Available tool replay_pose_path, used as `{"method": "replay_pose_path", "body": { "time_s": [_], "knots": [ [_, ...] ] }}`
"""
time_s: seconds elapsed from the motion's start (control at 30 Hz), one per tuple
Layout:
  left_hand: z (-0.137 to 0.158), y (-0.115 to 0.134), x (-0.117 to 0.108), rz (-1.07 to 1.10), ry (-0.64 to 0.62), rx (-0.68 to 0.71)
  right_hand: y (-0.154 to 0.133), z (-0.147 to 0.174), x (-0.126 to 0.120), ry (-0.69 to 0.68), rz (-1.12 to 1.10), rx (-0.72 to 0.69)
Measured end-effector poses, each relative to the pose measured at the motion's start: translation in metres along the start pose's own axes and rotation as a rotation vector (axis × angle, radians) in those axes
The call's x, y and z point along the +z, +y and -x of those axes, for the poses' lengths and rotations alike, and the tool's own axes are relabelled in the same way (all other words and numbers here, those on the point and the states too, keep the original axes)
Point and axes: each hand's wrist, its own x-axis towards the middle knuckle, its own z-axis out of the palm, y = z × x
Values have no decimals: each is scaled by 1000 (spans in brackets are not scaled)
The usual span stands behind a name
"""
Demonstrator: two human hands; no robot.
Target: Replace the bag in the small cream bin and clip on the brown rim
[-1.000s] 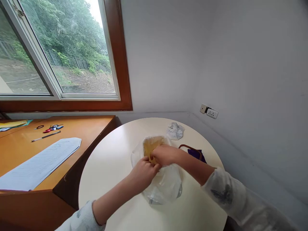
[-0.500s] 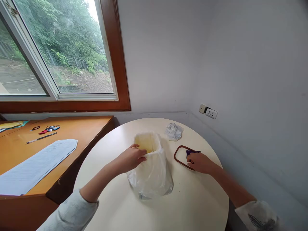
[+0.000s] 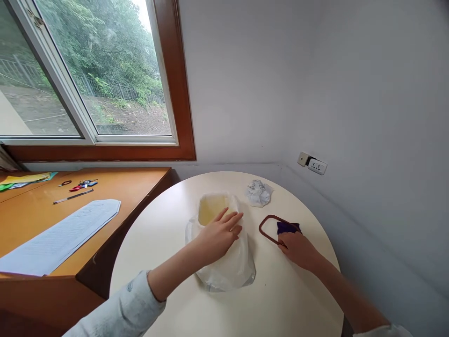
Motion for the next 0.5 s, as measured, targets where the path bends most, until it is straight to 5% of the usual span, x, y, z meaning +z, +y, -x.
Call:
{"method": "replay_pose_path", "body": {
  "time_s": [0.13,0.3,0.5],
  "knots": [
    [6,5,6,-41,0,-15,-7,11,-23,114,-115,17],
    [8,7,-23,124,98,-111,-18,15,-64,285,-234,9],
    [17,-22,-56,337,299,-542,-47,3,-107,520,-306,-107]
  ]
}}
